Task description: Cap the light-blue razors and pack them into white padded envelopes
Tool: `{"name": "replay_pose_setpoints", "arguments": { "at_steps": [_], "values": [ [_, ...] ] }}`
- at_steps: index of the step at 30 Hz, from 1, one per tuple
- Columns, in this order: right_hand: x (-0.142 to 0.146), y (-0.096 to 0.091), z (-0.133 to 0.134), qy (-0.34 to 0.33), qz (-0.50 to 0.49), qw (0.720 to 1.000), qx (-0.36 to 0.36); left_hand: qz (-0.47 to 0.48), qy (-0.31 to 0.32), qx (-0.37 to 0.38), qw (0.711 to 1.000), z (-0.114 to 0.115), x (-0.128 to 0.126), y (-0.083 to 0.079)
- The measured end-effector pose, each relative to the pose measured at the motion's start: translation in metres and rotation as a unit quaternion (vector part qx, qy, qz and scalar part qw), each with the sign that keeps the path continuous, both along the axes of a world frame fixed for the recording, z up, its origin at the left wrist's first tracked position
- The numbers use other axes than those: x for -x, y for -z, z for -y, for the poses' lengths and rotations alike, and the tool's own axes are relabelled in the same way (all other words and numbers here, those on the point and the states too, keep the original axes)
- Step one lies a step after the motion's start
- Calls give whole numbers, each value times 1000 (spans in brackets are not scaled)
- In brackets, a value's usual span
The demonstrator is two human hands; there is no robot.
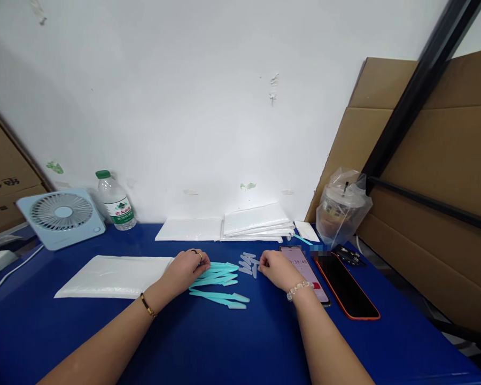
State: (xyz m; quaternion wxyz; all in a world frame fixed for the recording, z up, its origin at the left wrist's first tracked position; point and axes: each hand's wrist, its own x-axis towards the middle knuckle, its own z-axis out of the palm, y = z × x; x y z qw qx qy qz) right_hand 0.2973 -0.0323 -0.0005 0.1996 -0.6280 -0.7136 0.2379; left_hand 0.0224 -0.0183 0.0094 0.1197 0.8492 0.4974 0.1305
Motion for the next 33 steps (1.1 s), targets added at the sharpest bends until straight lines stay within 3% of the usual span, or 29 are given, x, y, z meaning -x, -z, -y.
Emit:
{"name": "replay_pose_setpoints", "arguments": {
  "at_steps": [2, 5, 8, 16, 26, 33],
  "values": [
    [3, -5, 0, 5, -130, 991, 0, 45, -4, 23, 999, 0, 1, -3],
    [10, -14, 2, -13, -313, 949, -29, 110, -7, 77, 991, -1, 3, -5],
    [17, -21, 5, -31, -379, 923, -50, 140, -1, 106, 985, -1, 5, -5],
    [20, -23, 9, -20, -401, 914, -52, 160, 5, 119, 980, -3, 7, 0],
    [19, -15, 8, -49, -321, 941, -95, 167, 7, 133, 977, -4, 8, 0],
    [22, -20, 10, -43, -298, 947, -112, 165, -1, 137, 977, -7, 8, 2]
  ]
}}
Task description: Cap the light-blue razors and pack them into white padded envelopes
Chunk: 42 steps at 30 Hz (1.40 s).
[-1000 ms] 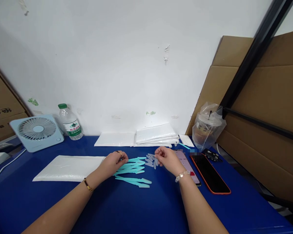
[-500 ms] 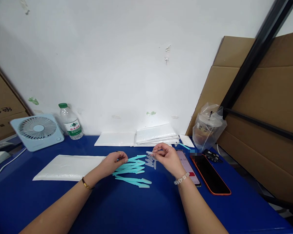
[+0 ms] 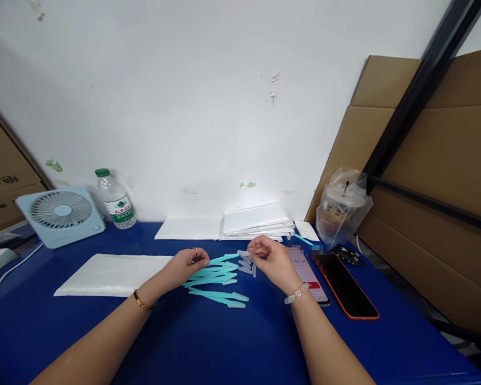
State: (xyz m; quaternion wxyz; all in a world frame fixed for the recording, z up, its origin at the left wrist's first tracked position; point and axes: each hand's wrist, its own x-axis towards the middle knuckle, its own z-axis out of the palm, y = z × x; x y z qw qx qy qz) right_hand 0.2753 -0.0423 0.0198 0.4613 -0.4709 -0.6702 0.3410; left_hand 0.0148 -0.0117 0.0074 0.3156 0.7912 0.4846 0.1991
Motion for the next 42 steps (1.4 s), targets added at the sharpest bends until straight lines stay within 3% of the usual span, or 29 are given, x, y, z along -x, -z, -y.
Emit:
{"name": "replay_pose_setpoints", "arguments": {
  "at_steps": [5, 9, 11, 14, 17, 22, 27, 32, 38, 42],
  "values": [
    [10, 2, 3, -52, 14, 998, 23, 3, 12, 21, 1000, 7, -4, -3],
    [9, 2, 7, -126, 42, 988, 79, -8, 69, 64, 996, 14, -6, -4],
    [4, 0, 7, -150, 72, 981, 99, -31, 89, 41, 995, 16, -6, -4],
    [-9, -1, 3, -102, 168, 980, 46, -85, 76, -47, 992, 17, -8, -4],
    [-19, 3, -3, -42, 286, 957, -15, -130, 65, -93, 985, 16, -10, -4],
    [-19, 15, -10, -71, 377, 923, -3, -167, 78, -132, 974, 16, -13, -2],
    [-12, 21, -11, -37, 417, 907, -38, -193, 85, -154, 965, 19, -16, -3],
    [-9, 24, -12, -4, 443, 896, -28, -160, 69, -138, 975, 17, -14, -5],
    [-18, 26, -15, 13, 387, 922, 0, -11, 31, -8, 999, 12, -5, -7],
    [-18, 18, -11, 3, 372, 928, -2, 22, 31, 14, 999, 11, -4, -5]
  ]
}}
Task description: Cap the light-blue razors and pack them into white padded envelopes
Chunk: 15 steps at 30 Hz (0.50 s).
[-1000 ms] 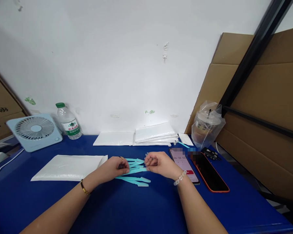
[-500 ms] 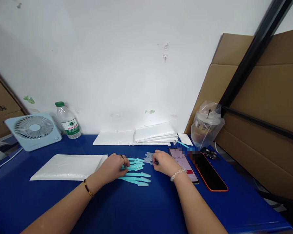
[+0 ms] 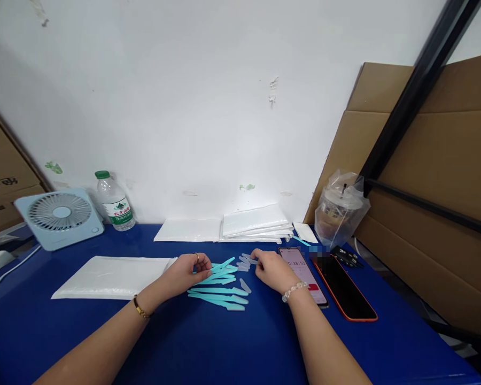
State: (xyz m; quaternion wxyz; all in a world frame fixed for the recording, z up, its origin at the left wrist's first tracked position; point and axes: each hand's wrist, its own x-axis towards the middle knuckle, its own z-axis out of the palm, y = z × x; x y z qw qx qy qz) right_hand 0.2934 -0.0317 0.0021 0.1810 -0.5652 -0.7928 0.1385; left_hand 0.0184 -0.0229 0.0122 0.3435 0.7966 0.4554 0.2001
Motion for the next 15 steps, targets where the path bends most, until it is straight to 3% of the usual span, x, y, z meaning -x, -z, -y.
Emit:
{"name": "replay_pose_setpoints", "arguments": {
  "at_steps": [4, 10, 15],
  "values": [
    [8, -7, 7, -32, -34, 999, 8, 5, -3, 4, 1000, -2, 0, 3],
    [23, 4, 12, -107, -38, 992, 53, 13, -2, 13, 1000, -1, -1, 2],
    [22, 2, 9, -74, -92, 991, 63, 23, 3, 16, 1000, 1, -2, -1]
  ]
}}
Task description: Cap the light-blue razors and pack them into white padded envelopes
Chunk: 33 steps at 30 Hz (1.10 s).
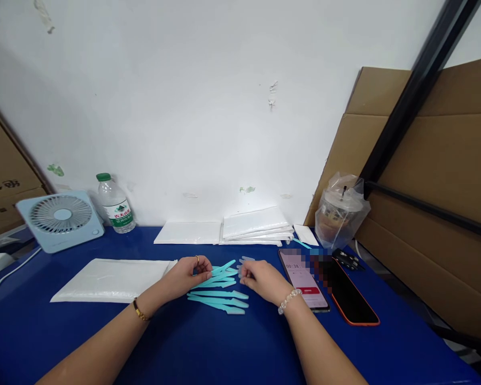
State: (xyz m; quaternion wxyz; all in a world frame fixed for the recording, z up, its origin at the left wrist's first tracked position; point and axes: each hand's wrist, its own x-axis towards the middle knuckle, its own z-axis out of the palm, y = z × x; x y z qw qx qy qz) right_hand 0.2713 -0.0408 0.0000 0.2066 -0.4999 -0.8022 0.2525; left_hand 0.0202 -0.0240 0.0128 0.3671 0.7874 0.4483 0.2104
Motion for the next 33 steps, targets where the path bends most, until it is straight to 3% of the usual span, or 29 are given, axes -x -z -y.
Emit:
{"name": "replay_pose_setpoints", "arguments": {
  "at_steps": [5, 11, 15, 23, 28, 30, 33],
  "values": [
    [-8, -5, -5, 45, -145, 988, -6, -1, -5, -16, 1000, -2, 0, 1],
    [-6, -9, -6, 88, -268, 959, 41, -3, -14, -24, 1000, -5, 1, 3],
    [-3, -10, -7, 109, -313, 942, 56, 6, -15, -23, 1000, -6, 2, 3],
    [16, -4, -3, 79, -355, 926, 105, 4, 0, -23, 1000, 0, -1, -1],
    [18, -2, 1, 31, -275, 947, 165, -10, 29, -18, 999, 6, -3, -1],
    [11, -2, 0, 41, -202, 971, 118, -34, 64, 3, 997, 9, -3, -1],
    [2, -2, -4, 82, -92, 992, -29, -99, 95, -8, 991, 14, -4, -1]
  ]
}}
